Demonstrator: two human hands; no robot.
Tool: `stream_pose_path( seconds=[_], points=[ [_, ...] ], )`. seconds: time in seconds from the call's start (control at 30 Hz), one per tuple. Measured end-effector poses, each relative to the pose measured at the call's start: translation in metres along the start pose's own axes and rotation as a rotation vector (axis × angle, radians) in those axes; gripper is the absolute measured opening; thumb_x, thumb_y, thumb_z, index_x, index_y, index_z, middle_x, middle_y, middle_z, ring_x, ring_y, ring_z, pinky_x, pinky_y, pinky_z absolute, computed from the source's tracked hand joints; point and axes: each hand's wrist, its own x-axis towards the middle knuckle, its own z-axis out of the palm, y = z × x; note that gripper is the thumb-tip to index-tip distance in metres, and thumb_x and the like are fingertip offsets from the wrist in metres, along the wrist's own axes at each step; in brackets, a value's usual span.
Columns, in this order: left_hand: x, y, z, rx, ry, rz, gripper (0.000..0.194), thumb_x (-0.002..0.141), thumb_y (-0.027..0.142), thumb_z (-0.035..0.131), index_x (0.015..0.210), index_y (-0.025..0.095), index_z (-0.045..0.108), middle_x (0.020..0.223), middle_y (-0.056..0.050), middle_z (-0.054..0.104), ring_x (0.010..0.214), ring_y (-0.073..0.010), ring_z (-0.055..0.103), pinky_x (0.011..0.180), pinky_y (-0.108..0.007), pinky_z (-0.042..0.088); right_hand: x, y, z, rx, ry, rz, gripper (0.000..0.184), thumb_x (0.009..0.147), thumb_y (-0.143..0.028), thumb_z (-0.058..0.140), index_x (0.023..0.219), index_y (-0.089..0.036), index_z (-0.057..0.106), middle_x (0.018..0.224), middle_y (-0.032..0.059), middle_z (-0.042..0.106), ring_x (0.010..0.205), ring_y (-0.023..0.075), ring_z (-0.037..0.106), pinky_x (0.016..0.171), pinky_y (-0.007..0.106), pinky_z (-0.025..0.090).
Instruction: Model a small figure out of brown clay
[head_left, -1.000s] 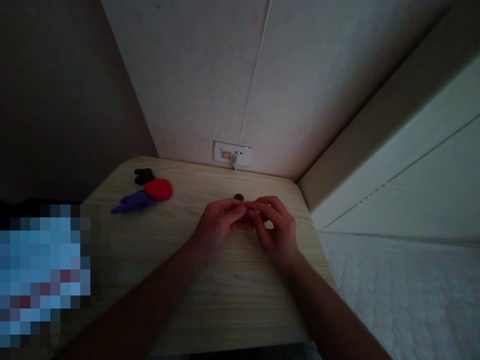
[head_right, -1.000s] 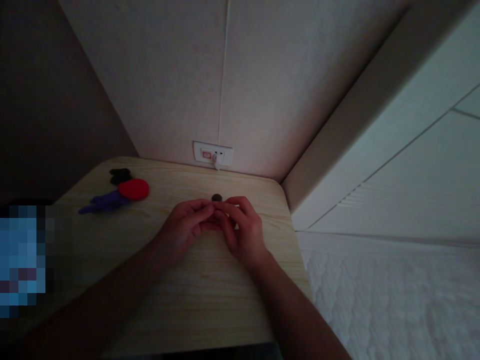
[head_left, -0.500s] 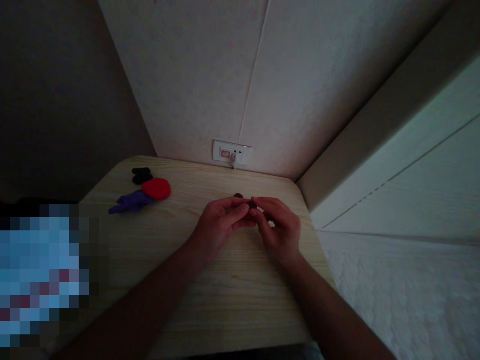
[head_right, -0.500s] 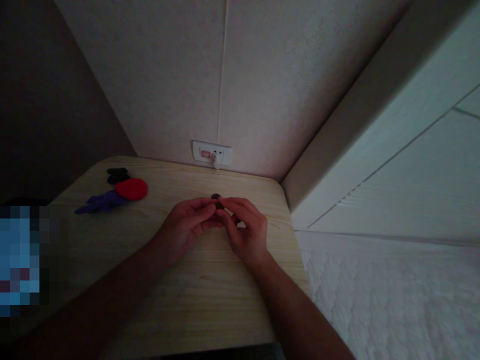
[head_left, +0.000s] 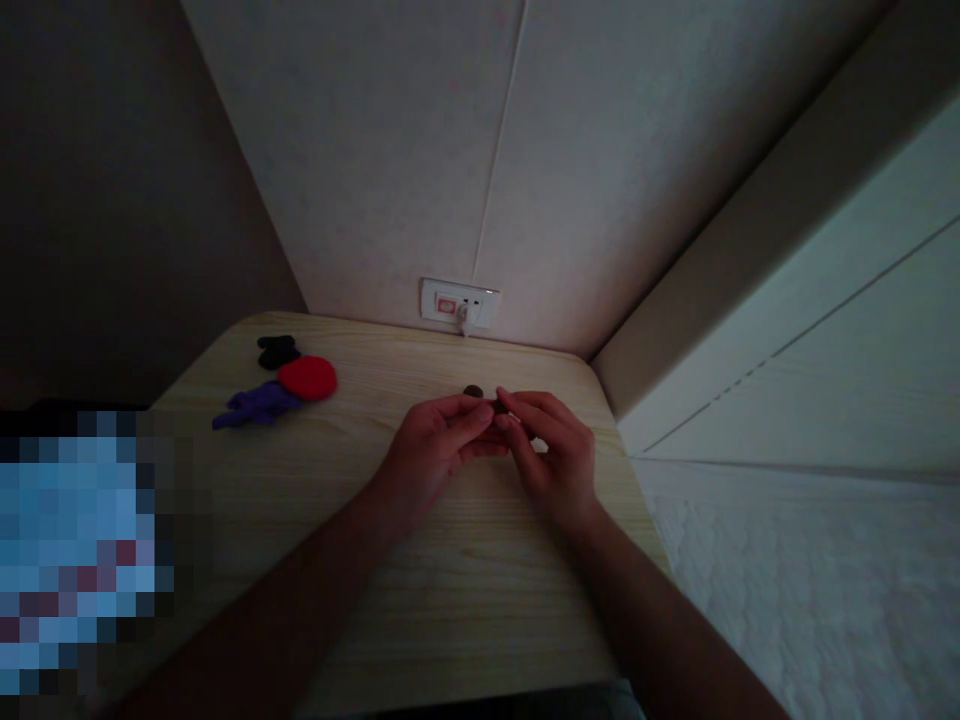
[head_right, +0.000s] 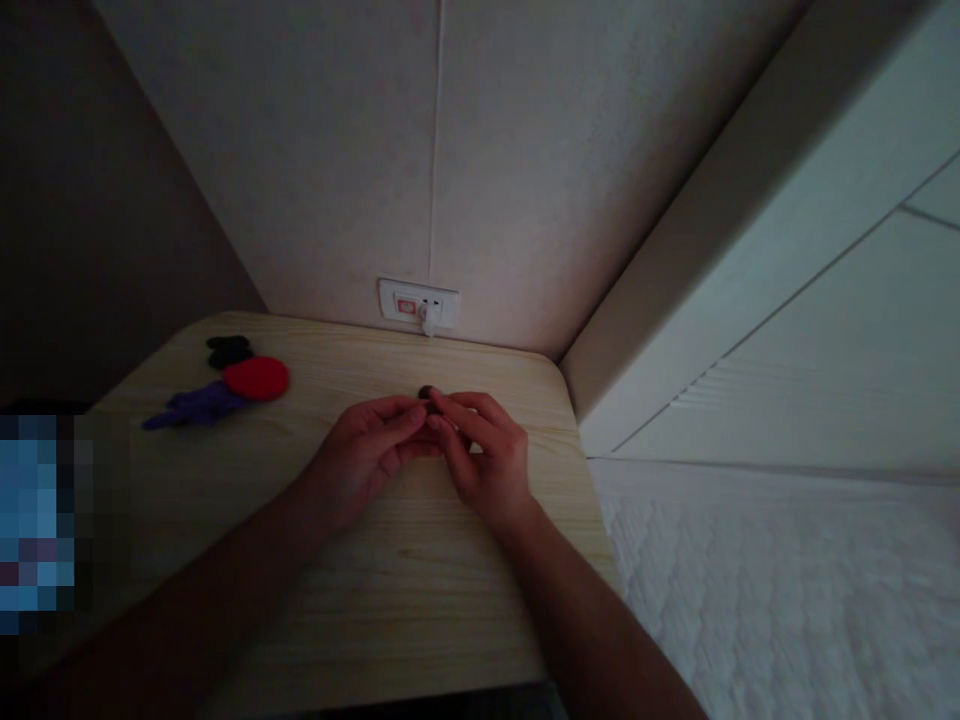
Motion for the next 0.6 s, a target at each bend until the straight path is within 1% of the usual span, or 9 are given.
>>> stream_pose_path(
  seconds=[0.1,0.17,0.23,0.33,0.4,0.43,0.5,0.53,0.6],
  points=[
    [0.0003,0.0010,0.0007,-0.022,-0.003,0.004,0.026,0.075,0.033,0.097,0.089,0.014,0.086,0.086,-0.009,0.081,0.079,-0.0176,0.076,0.079,-0.031,0.065,0.0010,0.0021,0.0010,0.241,-0.041,0.187,0.029,0.099,-0.026,0.076,0.127,-0.032,0.081,0.115,0.0074,0.076,0.066,0.0097,0.064,0.050,0.023,0.053],
    [0.0003,0.0015,0.0007,-0.032,-0.020,0.009,0.026,0.074,0.031,0.097,0.090,0.014,0.087,0.086,-0.009,0.081,0.078,-0.0180,0.075,0.077,-0.031,0.064,0.0027,0.0017,0.0012,0.373,-0.074,0.279,0.022,0.098,-0.031,0.078,0.119,-0.030,0.083,0.115,0.0074,0.075,0.065,0.0093,0.062,0.047,0.022,0.051],
    [0.0003,0.0016,0.0003,-0.032,-0.043,0.004,0.026,0.075,0.030,0.096,0.094,0.013,0.087,0.088,-0.010,0.082,0.080,-0.0195,0.076,0.077,-0.032,0.064,0.0037,0.0004,0.0016,0.421,-0.096,0.316,0.018,0.097,-0.033,0.078,0.114,-0.029,0.083,0.117,0.0082,0.074,0.067,0.0102,0.064,0.049,0.023,0.052],
    [0.0008,0.0010,-0.0005,-0.040,-0.031,-0.007,0.025,0.077,0.027,0.093,0.096,0.012,0.087,0.093,-0.011,0.082,0.085,-0.0218,0.077,0.082,-0.035,0.064,0.0018,-0.0004,0.0030,0.361,-0.070,0.294,0.021,0.099,-0.033,0.076,0.118,-0.029,0.082,0.119,0.0085,0.074,0.064,0.0095,0.062,0.048,0.023,0.051],
    [0.0013,0.0004,-0.0010,-0.067,0.001,-0.021,0.025,0.077,0.025,0.093,0.097,0.012,0.086,0.096,-0.012,0.083,0.089,-0.0225,0.078,0.087,-0.037,0.064,-0.0006,0.0004,0.0037,0.247,-0.005,0.242,0.022,0.099,-0.032,0.076,0.120,-0.029,0.082,0.117,0.0087,0.076,0.061,0.0093,0.060,0.048,0.025,0.052],
    [0.0015,0.0001,-0.0012,-0.085,0.015,-0.027,0.026,0.076,0.024,0.094,0.097,0.012,0.086,0.097,-0.012,0.083,0.090,-0.0224,0.078,0.088,-0.037,0.064,-0.0016,0.0009,0.0037,0.183,0.032,0.212,0.022,0.098,-0.031,0.077,0.119,-0.029,0.083,0.115,0.0088,0.077,0.062,0.0104,0.062,0.050,0.026,0.055],
    [0.0013,-0.0005,-0.0015,-0.119,0.030,-0.040,0.028,0.073,0.022,0.096,0.097,0.012,0.085,0.097,-0.011,0.083,0.089,-0.0214,0.078,0.088,-0.038,0.064,-0.0020,0.0014,0.0030,0.079,0.071,0.144,0.020,0.098,-0.029,0.077,0.117,-0.029,0.085,0.111,0.0090,0.079,0.073,0.0154,0.070,0.059,0.030,0.063],
    [0.0011,-0.0007,-0.0016,-0.129,0.034,-0.044,0.029,0.072,0.022,0.097,0.096,0.012,0.084,0.096,-0.010,0.083,0.088,-0.0206,0.078,0.088,-0.037,0.065,-0.0015,0.0012,0.0022,0.042,0.067,0.107,0.020,0.098,-0.027,0.077,0.116,-0.029,0.085,0.110,0.0090,0.080,0.081,0.0182,0.074,0.066,0.033,0.066],
    [0.0005,-0.0012,-0.0016,-0.134,0.044,-0.046,0.029,0.071,0.022,0.098,0.094,0.012,0.083,0.093,-0.009,0.083,0.085,-0.0189,0.077,0.085,-0.035,0.065,0.0002,0.0001,0.0005,-0.020,0.028,0.036,0.023,0.100,-0.022,0.074,0.119,-0.029,0.085,0.108,0.0087,0.081,0.092,0.0207,0.078,0.077,0.035,0.068]
  ],
)
